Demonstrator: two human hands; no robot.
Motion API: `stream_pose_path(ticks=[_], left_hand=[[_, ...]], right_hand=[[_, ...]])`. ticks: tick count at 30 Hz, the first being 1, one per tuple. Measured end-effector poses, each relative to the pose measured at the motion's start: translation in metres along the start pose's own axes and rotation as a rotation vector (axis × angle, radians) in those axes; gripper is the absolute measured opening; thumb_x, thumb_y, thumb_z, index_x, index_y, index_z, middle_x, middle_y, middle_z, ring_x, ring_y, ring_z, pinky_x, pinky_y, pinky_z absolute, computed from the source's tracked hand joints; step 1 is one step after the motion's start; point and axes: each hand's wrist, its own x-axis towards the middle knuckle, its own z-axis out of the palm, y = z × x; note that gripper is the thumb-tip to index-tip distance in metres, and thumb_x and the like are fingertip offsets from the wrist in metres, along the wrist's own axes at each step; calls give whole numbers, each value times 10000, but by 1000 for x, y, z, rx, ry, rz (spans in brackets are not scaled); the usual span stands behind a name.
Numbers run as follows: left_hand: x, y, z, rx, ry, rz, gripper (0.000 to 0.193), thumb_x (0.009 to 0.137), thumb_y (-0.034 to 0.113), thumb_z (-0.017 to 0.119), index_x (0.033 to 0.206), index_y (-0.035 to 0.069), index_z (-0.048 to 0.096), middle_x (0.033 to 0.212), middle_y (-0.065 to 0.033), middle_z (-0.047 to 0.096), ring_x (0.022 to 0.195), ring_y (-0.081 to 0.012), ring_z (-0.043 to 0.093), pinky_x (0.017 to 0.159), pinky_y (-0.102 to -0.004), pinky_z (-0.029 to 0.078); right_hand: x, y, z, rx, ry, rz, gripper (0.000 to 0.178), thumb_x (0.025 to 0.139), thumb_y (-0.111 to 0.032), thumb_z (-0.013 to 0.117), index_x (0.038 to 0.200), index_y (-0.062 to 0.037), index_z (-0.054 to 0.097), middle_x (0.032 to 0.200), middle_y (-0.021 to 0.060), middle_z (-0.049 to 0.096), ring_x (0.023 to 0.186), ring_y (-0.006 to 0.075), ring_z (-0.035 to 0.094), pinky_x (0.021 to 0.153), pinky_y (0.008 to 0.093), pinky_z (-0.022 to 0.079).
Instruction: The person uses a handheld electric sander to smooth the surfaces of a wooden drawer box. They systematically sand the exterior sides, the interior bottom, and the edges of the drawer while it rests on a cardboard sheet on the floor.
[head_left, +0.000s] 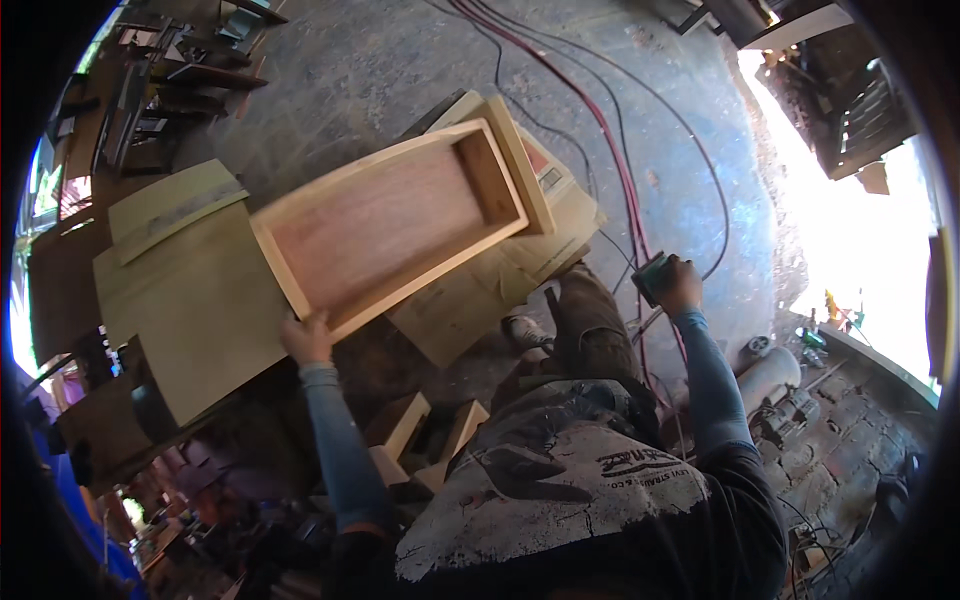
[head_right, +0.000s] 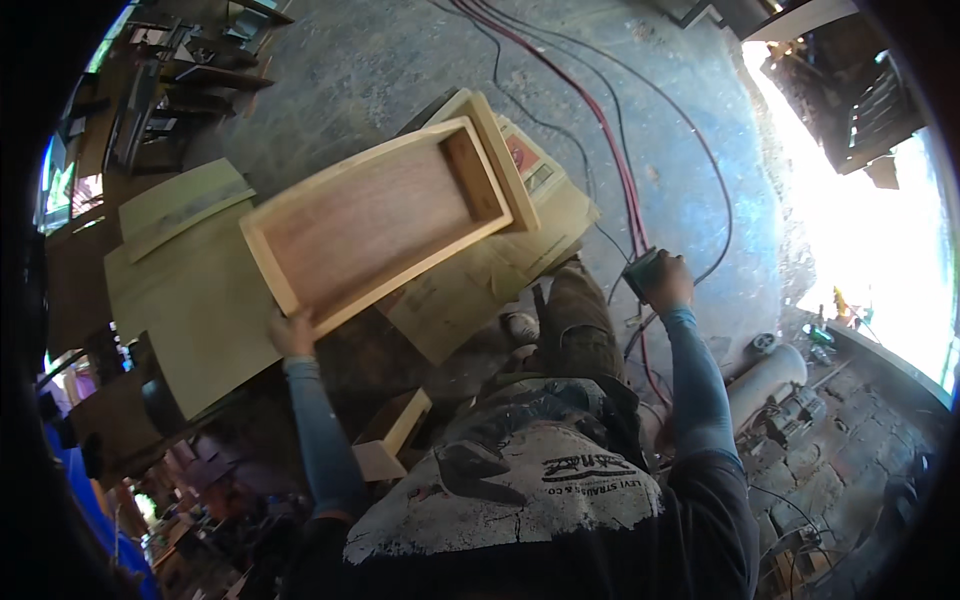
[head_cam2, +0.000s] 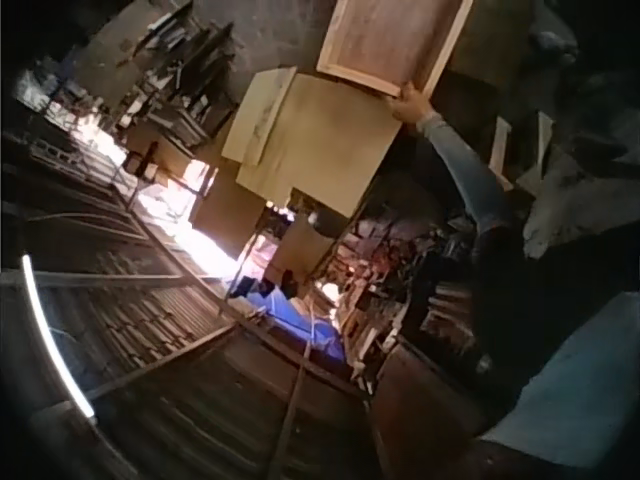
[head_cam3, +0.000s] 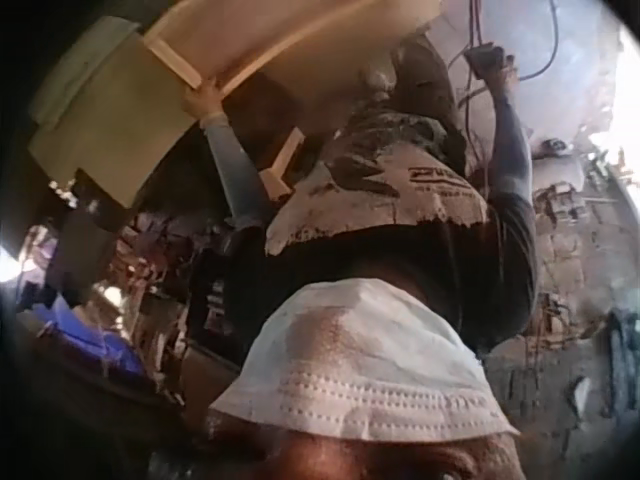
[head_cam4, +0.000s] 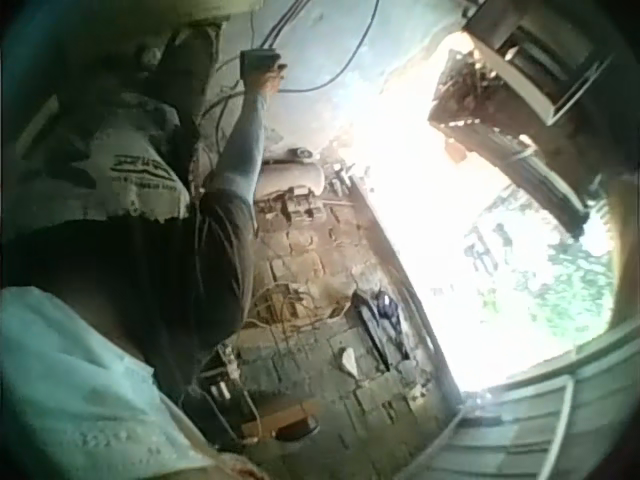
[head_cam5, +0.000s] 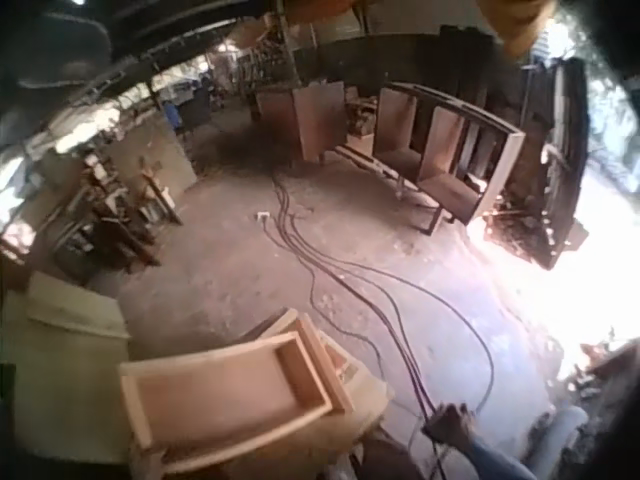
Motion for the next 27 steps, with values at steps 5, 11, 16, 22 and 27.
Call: stream_pose_path(ticks=[5, 11, 16, 22, 27], left_hand=[[-133, -108, 206, -645, 204, -659, 563, 753, 62, 722, 1281, -103, 620, 1167, -209, 687, 986, -316, 676, 874, -441, 557], [-226, -168, 344, -629, -56, -869, 647, 785, 158, 763, 1348, -103, 578, 1284, -250, 654, 1107, -358, 668, 959, -442, 540], [-171, -230, 323, -96, -420, -805, 690, 802, 215, 793, 1368, -104, 560, 1334, -269, 631, 1172, -373, 652, 998, -438, 526], [-162, -284, 362, 121, -215, -653, 734, 845, 363, 791, 1386, -75, 557, 1389, -280, 608, 1253, -388, 625, 1037, -433, 510], [-187, -329, 377, 168, 96, -562, 775, 825, 373, 774, 1481, 56, 510, 1427, -208, 609, 1340, -340, 579, 1130, -402, 454]], right_hand=[[-32, 3, -44, 77, 166, -179, 687, 720, -151, 826, 1333, -144, 516, 1141, 212, 590, 1014, 474, 618, 839, 565, 519], [-38, -28, -93, 68, 134, -410, 635, 760, -170, 810, 1328, -131, 527, 1134, 191, 589, 1011, 461, 626, 838, 555, 524], [-4, -122, -80, 68, -23, -589, 603, 824, -280, 776, 1335, -122, 498, 1142, 216, 582, 1024, 499, 620, 847, 582, 526], [47, -295, -13, 42, -192, -793, 829, 777, -329, 802, 1430, -22, 393, 1240, 267, 519, 1056, 492, 631, 885, 560, 545], [61, -430, 45, -115, -187, -889, 734, 841, -267, 725, 1428, 11, 384, 1339, 312, 472, 1162, 519, 582, 934, 587, 538]])
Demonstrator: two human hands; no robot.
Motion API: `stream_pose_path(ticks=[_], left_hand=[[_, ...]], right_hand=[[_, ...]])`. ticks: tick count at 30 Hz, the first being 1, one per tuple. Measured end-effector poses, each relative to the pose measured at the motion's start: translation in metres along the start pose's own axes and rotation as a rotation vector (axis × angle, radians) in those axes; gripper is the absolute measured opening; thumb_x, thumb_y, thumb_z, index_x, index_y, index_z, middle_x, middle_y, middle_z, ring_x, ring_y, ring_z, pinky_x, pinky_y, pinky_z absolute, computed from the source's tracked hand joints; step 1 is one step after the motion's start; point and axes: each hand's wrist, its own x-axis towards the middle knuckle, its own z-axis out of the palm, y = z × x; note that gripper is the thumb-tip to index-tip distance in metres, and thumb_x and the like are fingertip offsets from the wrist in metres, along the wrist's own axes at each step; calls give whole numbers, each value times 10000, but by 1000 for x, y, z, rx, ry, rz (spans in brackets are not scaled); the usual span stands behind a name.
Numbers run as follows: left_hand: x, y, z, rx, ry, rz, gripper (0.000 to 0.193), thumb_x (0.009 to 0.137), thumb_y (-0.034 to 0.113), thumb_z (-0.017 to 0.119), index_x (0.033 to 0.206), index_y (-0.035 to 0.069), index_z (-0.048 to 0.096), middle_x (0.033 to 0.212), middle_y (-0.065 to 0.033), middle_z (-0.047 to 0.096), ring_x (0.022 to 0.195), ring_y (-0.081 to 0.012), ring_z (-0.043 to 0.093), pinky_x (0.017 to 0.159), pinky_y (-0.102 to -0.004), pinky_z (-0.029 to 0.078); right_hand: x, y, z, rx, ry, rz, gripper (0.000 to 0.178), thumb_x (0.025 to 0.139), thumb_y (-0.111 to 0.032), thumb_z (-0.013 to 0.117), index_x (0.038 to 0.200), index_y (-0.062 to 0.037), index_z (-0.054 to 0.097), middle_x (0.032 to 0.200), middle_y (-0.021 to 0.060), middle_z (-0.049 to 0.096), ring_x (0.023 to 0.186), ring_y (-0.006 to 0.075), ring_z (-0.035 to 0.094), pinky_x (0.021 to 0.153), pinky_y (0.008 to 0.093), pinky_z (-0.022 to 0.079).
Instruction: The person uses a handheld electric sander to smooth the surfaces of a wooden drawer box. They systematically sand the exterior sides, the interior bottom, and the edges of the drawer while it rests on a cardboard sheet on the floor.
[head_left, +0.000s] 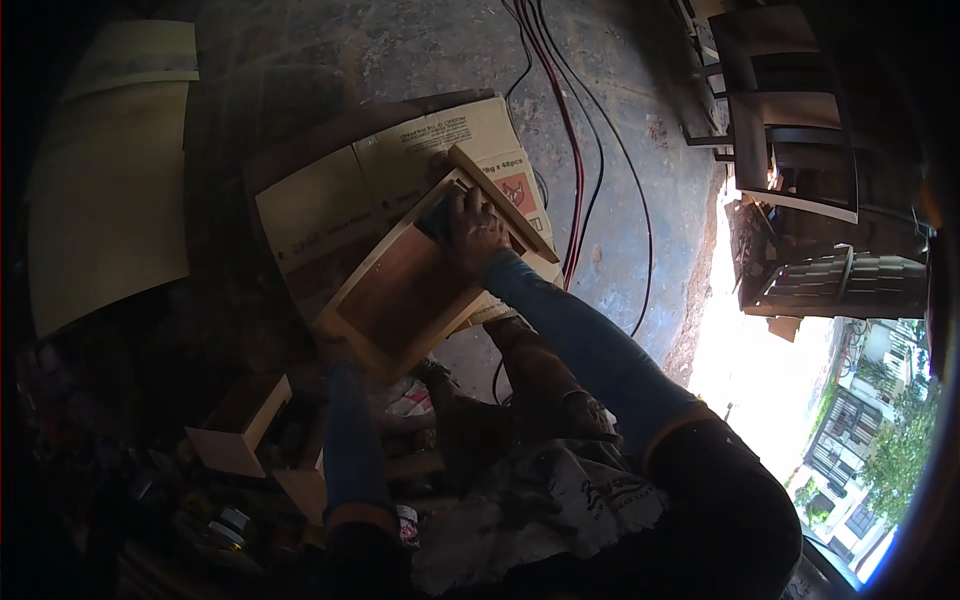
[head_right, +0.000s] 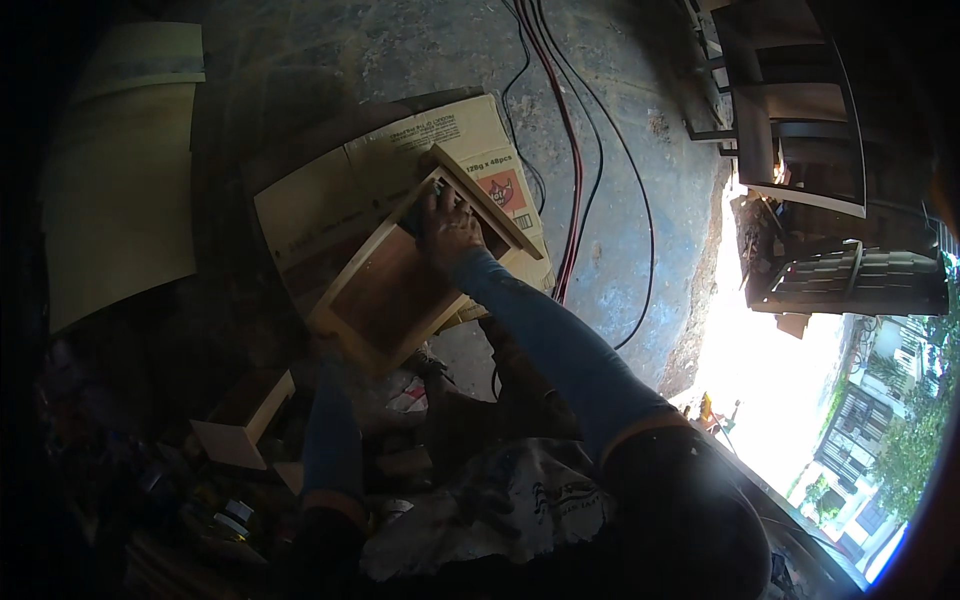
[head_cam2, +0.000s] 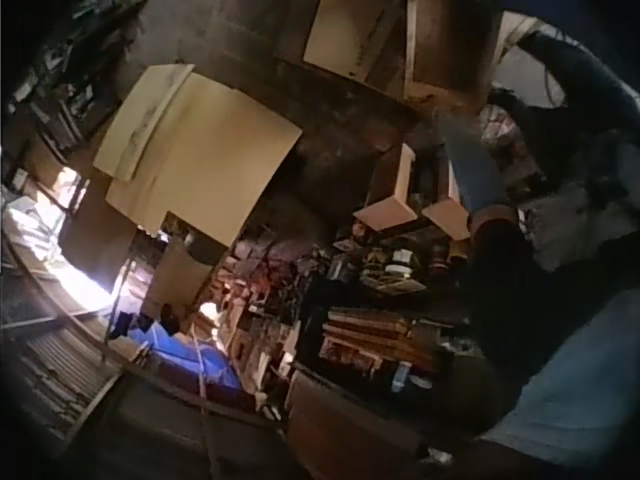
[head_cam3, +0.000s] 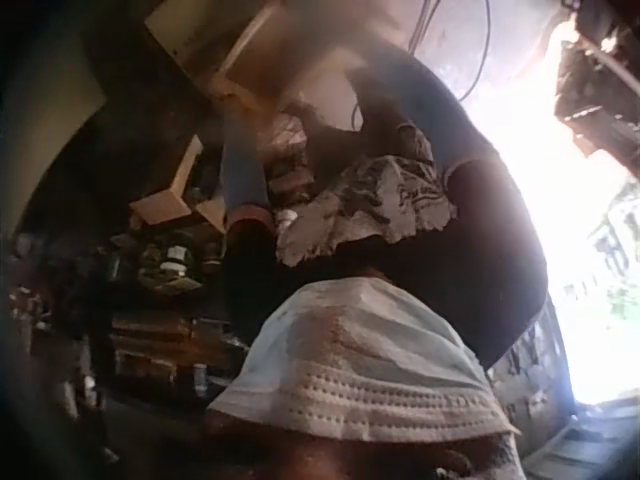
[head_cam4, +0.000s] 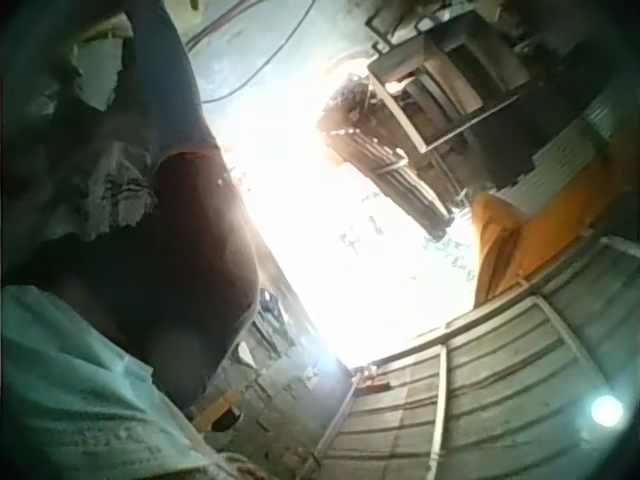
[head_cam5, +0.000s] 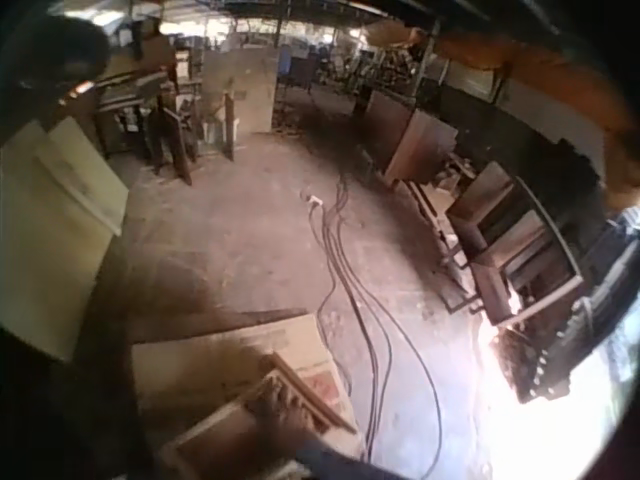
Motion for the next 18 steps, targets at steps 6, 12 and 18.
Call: stream_pose_path(ticks=[6, 12, 18], left_hand=[[-11, 19, -9, 0, -183, -152, 724, 839, 333, 759, 1467, 57, 528, 1424, -211, 614, 1348, -326, 576, 1138, -400, 443], [-19, 41, -13, 72, -340, -326, 764, 839, 314, 774, 1485, 18, 492, 1433, -233, 598, 1332, -319, 588, 1118, -402, 462], [-11, 26, -10, 73, -400, -295, 742, 898, 294, 734, 1513, 0, 439, 1461, -201, 583, 1331, -284, 587, 1114, -386, 465]], right_hand=[[39, -4, 8, 26, 77, 132, 717, 877, -177, 655, 1486, -7, 320, 1332, 294, 451, 1165, 545, 564, 943, 612, 526], [58, 8, -13, 34, -135, 203, 889, 892, -136, 650, 1626, -63, 153, 1456, 277, 381, 1219, 516, 535, 1002, 589, 516], [69, 7, -5, 25, -140, 165, 914, 872, -133, 662, 1623, -45, 148, 1477, 288, 365, 1233, 515, 531, 988, 590, 527]])
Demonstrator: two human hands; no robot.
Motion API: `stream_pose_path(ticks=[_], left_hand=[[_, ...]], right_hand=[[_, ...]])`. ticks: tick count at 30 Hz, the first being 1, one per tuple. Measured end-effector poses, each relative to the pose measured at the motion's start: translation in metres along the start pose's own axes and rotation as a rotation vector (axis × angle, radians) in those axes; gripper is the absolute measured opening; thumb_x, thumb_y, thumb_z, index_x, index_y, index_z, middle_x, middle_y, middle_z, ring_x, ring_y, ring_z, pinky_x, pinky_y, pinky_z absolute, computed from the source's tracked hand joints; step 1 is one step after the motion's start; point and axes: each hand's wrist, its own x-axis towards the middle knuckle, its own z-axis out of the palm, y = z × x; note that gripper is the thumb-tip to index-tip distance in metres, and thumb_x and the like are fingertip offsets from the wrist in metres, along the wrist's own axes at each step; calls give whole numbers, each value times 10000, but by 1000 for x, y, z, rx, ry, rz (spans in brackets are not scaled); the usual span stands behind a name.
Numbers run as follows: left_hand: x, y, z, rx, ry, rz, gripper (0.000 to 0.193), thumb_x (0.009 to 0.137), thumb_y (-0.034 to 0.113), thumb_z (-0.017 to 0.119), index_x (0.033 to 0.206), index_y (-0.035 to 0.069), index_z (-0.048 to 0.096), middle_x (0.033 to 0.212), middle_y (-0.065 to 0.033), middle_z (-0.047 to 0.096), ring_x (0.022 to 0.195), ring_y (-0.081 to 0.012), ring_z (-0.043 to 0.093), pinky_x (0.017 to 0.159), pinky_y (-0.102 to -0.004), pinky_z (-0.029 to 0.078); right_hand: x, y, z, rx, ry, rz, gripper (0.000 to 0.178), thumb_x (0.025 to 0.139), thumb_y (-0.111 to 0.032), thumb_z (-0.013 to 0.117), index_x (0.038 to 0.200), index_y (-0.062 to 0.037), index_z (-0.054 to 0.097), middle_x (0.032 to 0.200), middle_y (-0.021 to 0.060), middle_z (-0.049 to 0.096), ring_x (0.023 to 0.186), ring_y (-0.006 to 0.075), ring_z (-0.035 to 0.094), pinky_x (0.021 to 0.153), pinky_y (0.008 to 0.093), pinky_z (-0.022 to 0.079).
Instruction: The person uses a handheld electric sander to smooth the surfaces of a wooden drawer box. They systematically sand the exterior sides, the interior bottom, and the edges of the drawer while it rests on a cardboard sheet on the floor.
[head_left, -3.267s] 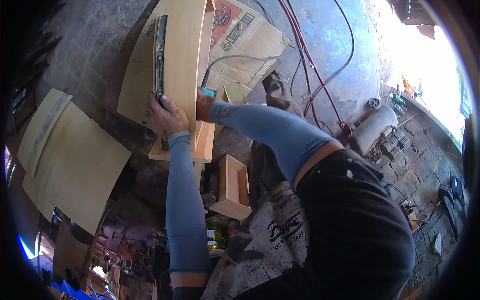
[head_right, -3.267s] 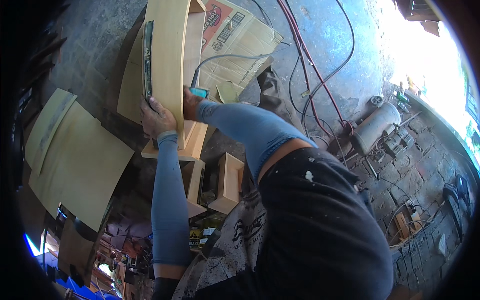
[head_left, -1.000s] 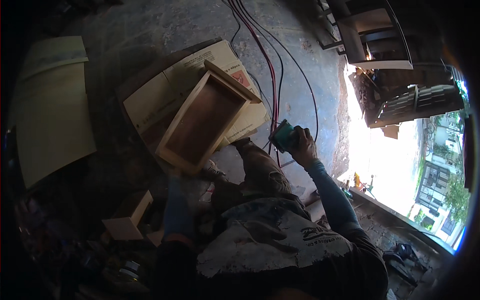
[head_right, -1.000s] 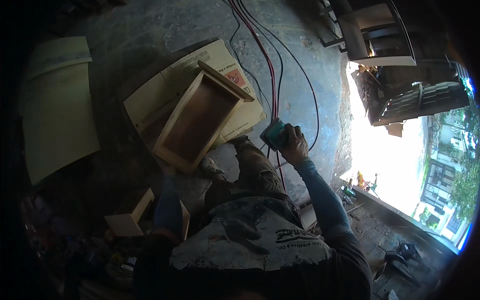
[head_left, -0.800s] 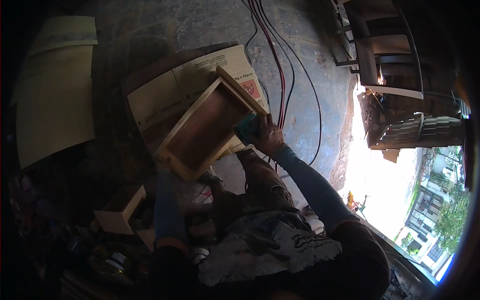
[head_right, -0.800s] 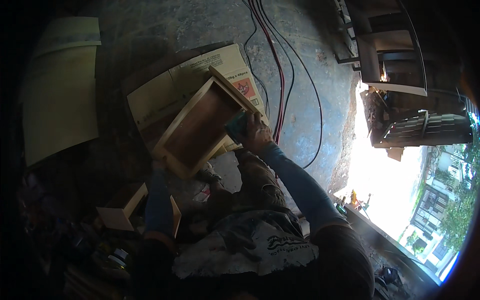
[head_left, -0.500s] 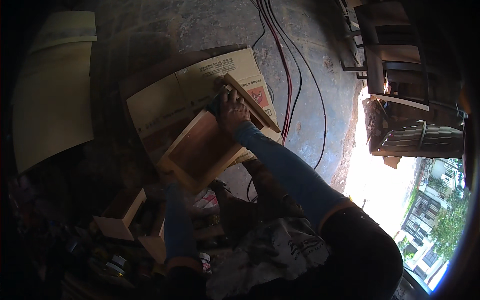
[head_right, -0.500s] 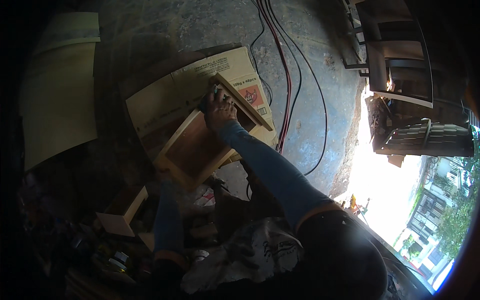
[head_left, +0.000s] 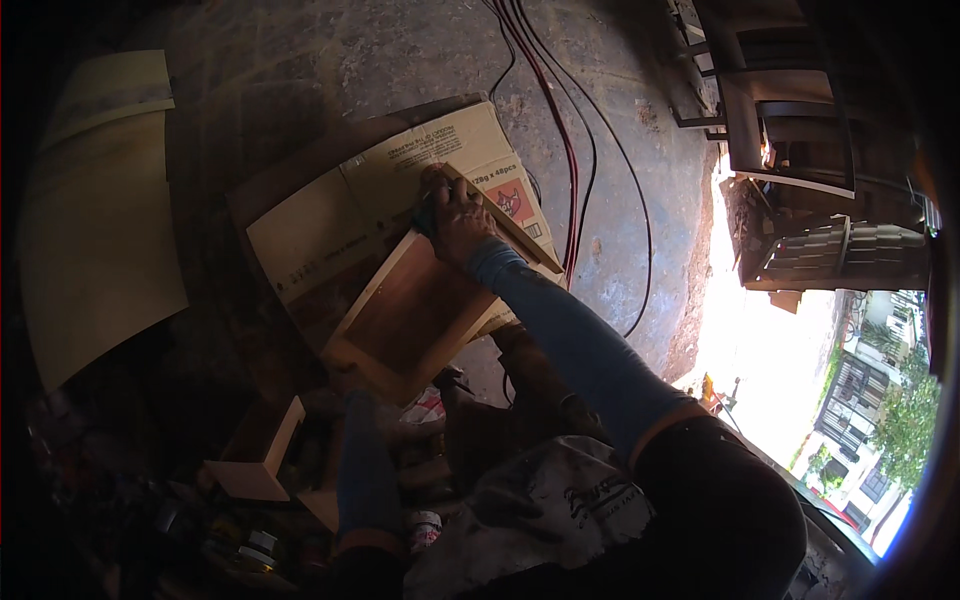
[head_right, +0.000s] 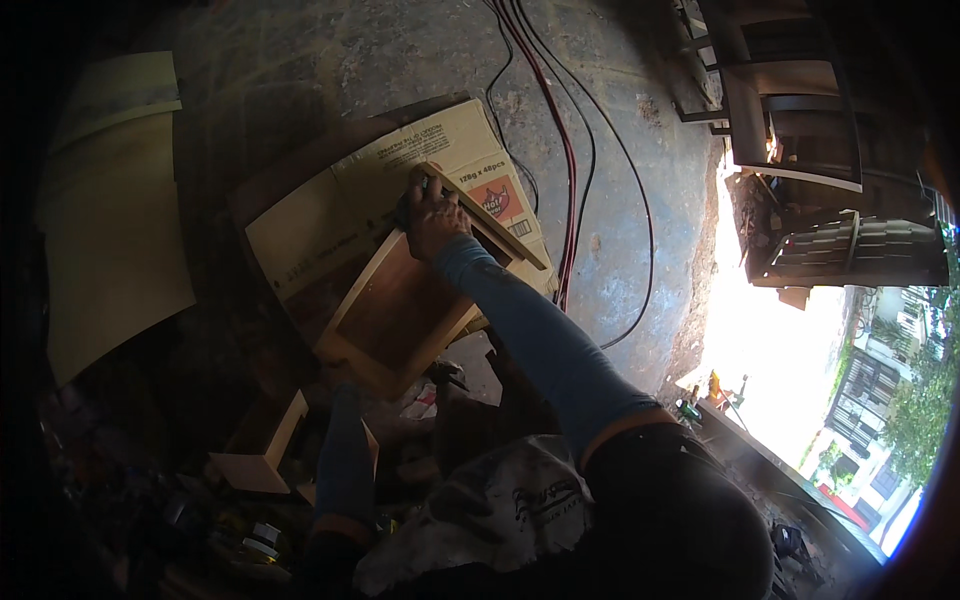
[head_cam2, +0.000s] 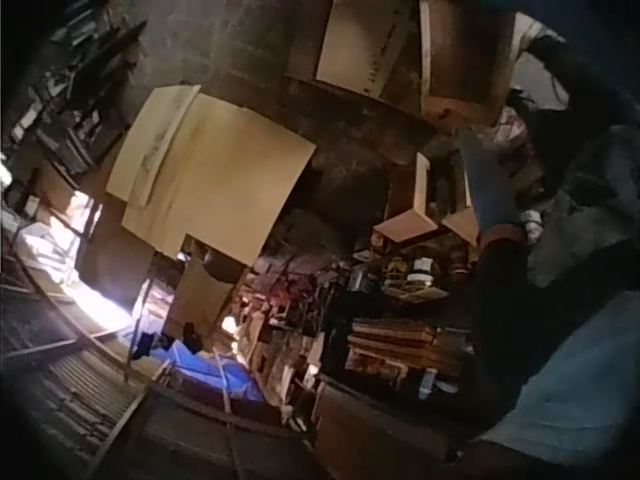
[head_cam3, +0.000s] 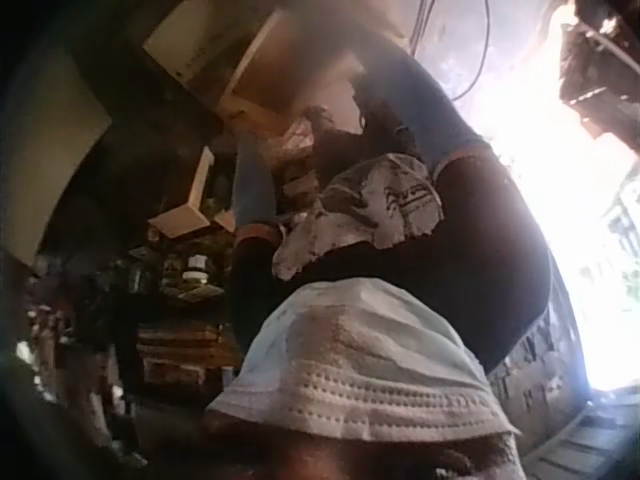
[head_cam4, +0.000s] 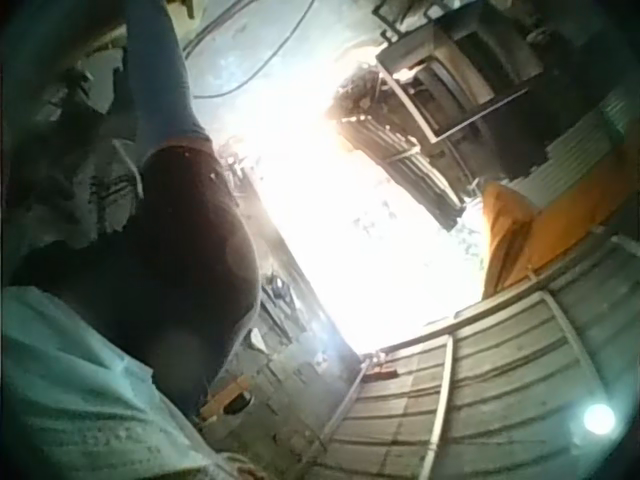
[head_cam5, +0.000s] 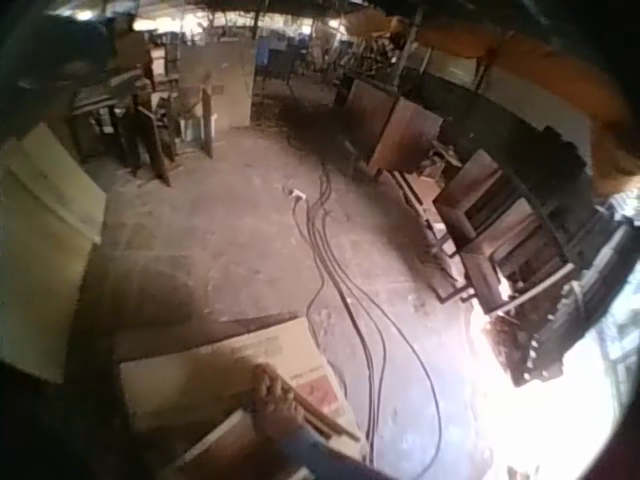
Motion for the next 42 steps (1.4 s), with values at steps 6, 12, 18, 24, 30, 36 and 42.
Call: stream_pose_path(ticks=[6, 12, 18, 24, 30, 36, 42], left_hand=[[-25, 27, -19, -43, 41, -28, 545, 841, 314, 782, 1183, -96, 678, 1164, -252, 730, 1079, -352, 727, 914, -441, 567], [-27, 40, -24, 188, -145, -3, 671, 1030, 343, 576, 1553, -16, 359, 1579, -158, 468, 1441, -247, 469, 1206, -341, 344], [-23, 32, -17, 56, -164, 55, 734, 1019, 350, 610, 1575, -19, 304, 1624, -167, 396, 1493, -243, 393, 1253, -334, 261], [5, -5, 12, 82, -59, 174, 819, 951, 216, 664, 1602, -18, 227, 1666, -191, 299, 1551, -237, 279, 1287, -349, 185], [13, -8, 21, -36, 171, 297, 904, 870, 146, 697, 1606, -30, 204, 1658, -249, 279, 1559, -304, 259, 1297, -355, 171], [-39, 46, -23, -192, 165, 247, 943, 818, 164, 744, 1594, -31, 244, 1635, -260, 319, 1523, -351, 330, 1273, -389, 249], [-74, 80, -64, -195, 42, 185, 900, 824, 210, 749, 1568, -23, 299, 1564, -278, 427, 1443, -387, 449, 1205, -434, 371]], right_hand=[[4, -3, -4, -19, -32, 21, 901, 857, -117, 660, 1615, -50, 177, 1504, 273, 350, 1244, 515, 527, 1010, 579, 525], [-12, -43, 26, -81, -38, -121, 686, 852, -148, 649, 1467, -27, 371, 1388, 273, 427, 1143, 517, 582, 871, 617, 561], [-12, -52, 33, -125, 41, -95, 691, 848, -148, 654, 1473, -50, 376, 1399, 263, 423, 1167, 494, 576, 881, 610, 565], [-4, -35, 15, -149, 23, 12, 774, 838, -169, 682, 1532, -127, 342, 1435, 226, 401, 1248, 487, 531, 797, 605, 593], [-30, 1, 18, -149, 77, 66, 725, 854, -178, 678, 1499, -86, 362, 1434, 223, 411, 1282, 486, 523, 987, 585, 534], [-81, 77, 41, -124, 197, 2, 698, 832, -312, 742, 1390, -64, 403, 1259, 286, 509, 1083, 582, 604, 935, 629, 521], [-141, 118, 44, -95, 218, 2, 775, 830, -422, 774, 1400, -62, 393, 1227, 298, 527, 1060, 557, 627, 899, 609, 531]])
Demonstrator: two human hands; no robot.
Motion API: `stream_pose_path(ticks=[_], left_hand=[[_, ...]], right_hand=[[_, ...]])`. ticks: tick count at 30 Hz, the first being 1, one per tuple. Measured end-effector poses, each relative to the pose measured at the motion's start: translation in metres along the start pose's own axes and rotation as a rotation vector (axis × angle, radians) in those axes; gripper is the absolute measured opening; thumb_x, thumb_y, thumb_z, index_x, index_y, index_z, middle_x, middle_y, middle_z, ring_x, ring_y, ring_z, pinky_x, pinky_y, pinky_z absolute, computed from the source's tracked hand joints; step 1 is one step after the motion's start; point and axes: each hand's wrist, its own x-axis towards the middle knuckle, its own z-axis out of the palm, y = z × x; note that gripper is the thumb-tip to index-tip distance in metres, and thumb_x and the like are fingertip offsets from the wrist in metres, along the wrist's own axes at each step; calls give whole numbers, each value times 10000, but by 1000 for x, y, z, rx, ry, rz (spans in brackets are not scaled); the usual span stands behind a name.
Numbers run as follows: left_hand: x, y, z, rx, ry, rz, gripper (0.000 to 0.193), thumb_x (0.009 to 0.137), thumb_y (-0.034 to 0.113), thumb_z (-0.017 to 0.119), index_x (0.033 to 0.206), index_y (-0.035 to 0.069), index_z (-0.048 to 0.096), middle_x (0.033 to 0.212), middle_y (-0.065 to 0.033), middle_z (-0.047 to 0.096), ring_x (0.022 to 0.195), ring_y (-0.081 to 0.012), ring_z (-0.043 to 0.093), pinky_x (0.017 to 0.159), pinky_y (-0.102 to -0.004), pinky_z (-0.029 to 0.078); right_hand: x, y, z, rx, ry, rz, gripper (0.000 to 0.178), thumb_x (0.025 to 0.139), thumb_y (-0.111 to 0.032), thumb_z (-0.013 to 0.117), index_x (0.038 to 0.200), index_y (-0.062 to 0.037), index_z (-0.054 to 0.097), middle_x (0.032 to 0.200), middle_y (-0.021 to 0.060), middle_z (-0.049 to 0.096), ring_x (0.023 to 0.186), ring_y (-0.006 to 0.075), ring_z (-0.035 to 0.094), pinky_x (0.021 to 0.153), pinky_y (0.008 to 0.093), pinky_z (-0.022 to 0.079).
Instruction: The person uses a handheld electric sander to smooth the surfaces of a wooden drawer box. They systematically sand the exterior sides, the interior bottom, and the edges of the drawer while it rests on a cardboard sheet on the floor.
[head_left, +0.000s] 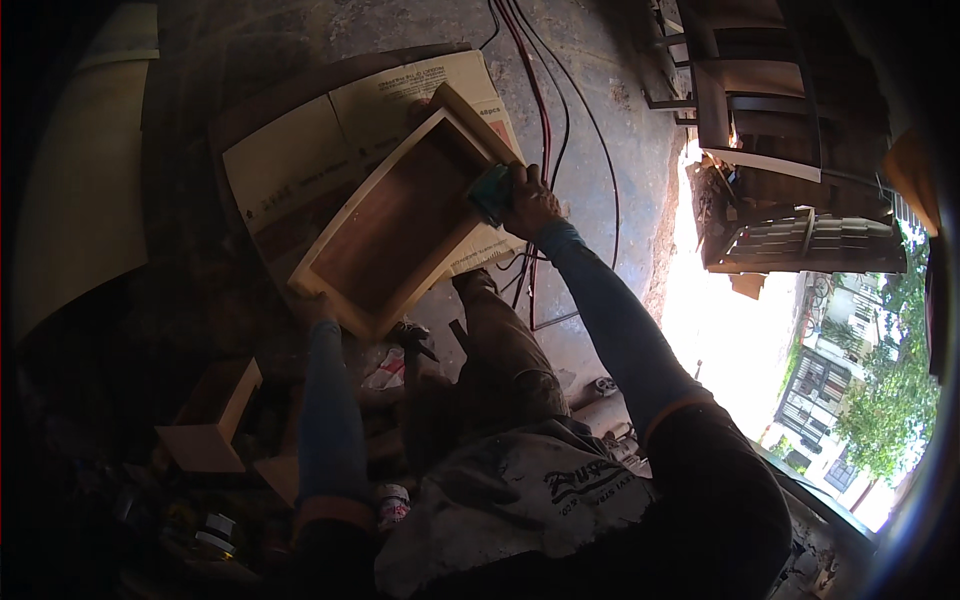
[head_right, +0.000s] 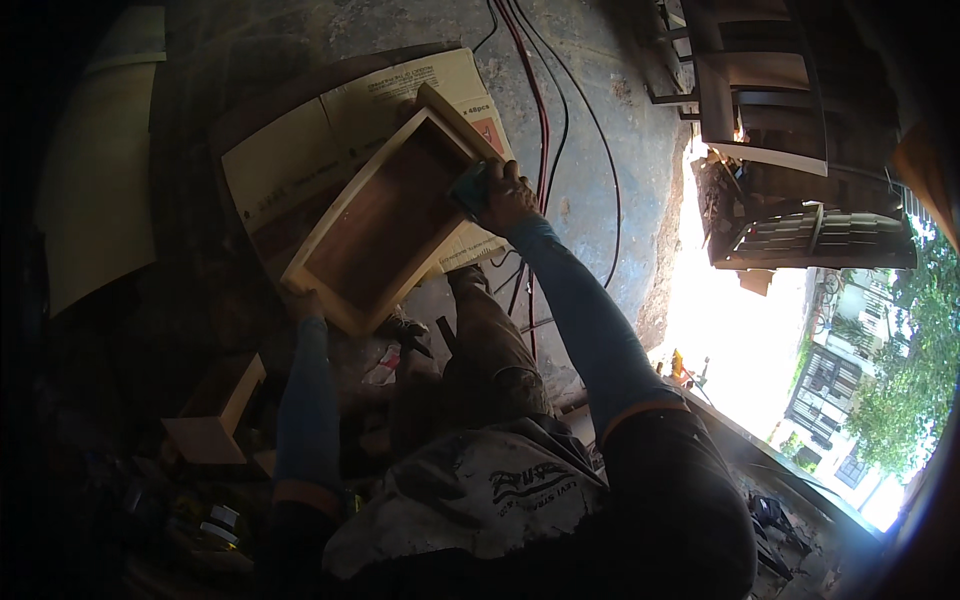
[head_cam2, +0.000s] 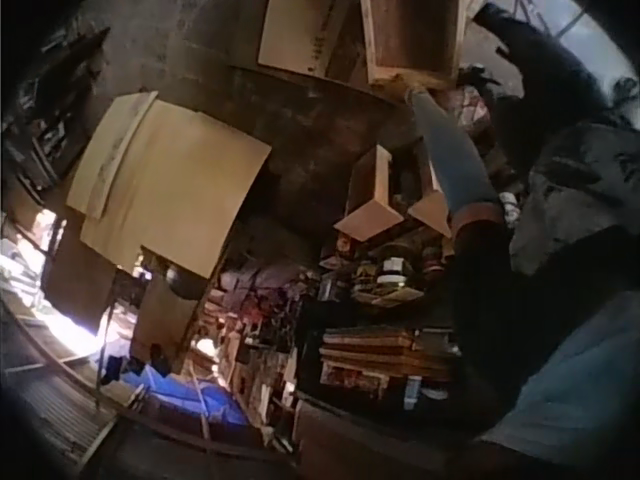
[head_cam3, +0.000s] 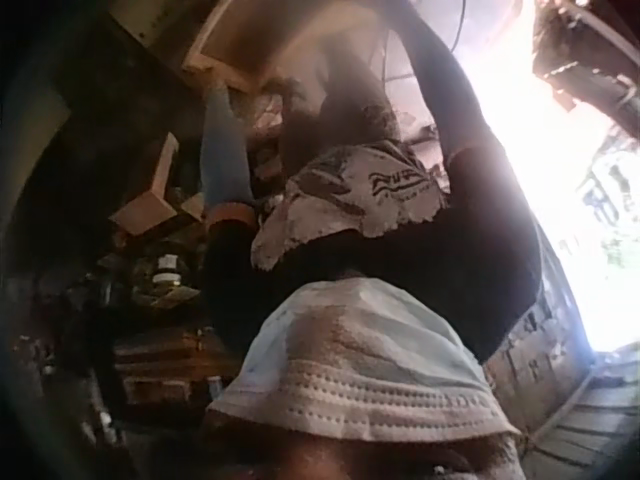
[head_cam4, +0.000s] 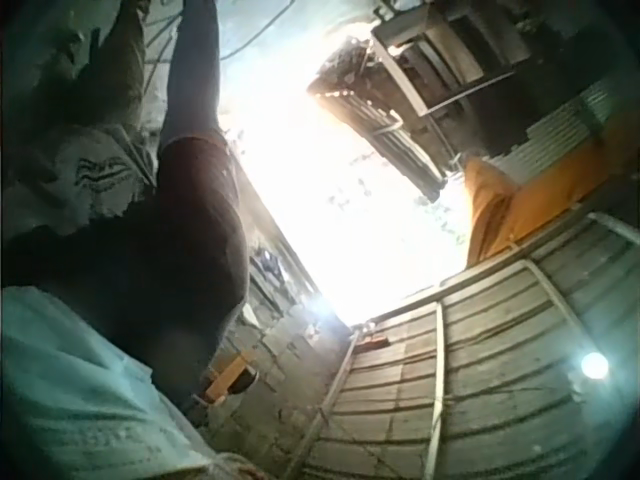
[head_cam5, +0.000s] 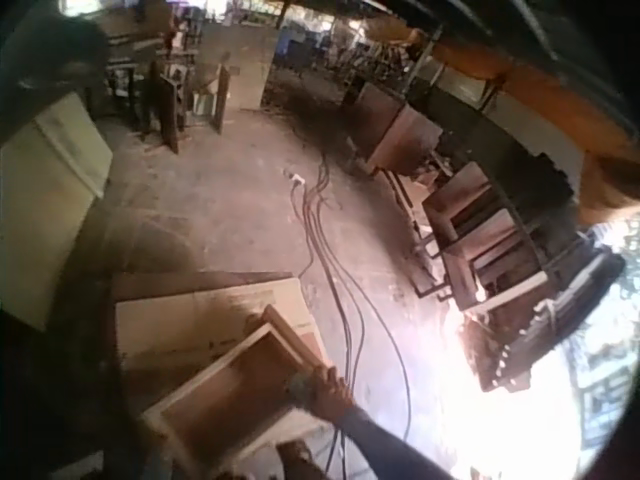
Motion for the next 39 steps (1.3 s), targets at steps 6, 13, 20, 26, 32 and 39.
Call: stream_pose_path(ticks=[6, 13, 20, 26, 32, 39], left_hand=[[26, -38, 21, 34, 54, 41, 911, 808, 183, 765, 1563, -28, 301, 1536, -280, 450, 1351, -401, 543, 1142, -441, 445], [17, -35, 14, 18, 105, 167, 911, 817, 185, 730, 1570, -42, 271, 1501, -306, 481, 1316, -390, 577, 1117, -428, 464], [31, -56, 28, 10, 106, 218, 900, 815, 178, 711, 1555, -71, 263, 1511, -317, 465, 1327, -393, 568, 1121, -419, 462], [22, -47, 18, -101, 121, 161, 920, 806, 168, 765, 1553, -54, 275, 1464, -307, 526, 1307, -383, 591, 1100, -429, 475], [7, -25, 8, -119, -31, 18, 893, 798, 177, 825, 1531, -48, 366, 1488, -284, 518, 1336, -383, 567, 1121, -419, 461], [41, -74, 21, -484, -159, -128, 668, 829, 123, 829, 1396, -43, 517, 1250, -197, 687, 1091, -322, 710, 888, -434, 607]], right_hand=[[-62, -59, 41, 36, -106, 118, 899, 810, -223, 750, 1557, -36, 286, 1380, 298, 466, 1080, 538, 599, 899, 577, 547], [-87, -52, 48, -4, -75, 94, 714, 818, -118, 668, 1486, -121, 413, 1310, 267, 493, 1085, 524, 581, 896, 601, 543], [-68, -5, 52, 110, 121, 5, 517, 808, -112, 670, 1288, -85, 479, 1181, 269, 513, 973, 534, 599, 783, 626, 529], [-151, -109, 122, 46, -213, -158, 715, 845, -208, 695, 1509, -176, 431, 1413, 232, 450, 1164, 571, 544, 817, 634, 571], [-212, -171, 183, -137, -379, -448, 701, 893, -253, 642, 1550, -318, 405, 1451, 190, 421, 1193, 478, 532, 738, 624, 580], [-141, -78, 107, -248, -327, -367, 693, 905, -301, 650, 1546, -308, 386, 1520, 210, 375, 1325, 533, 459, 792, 709, 541]])
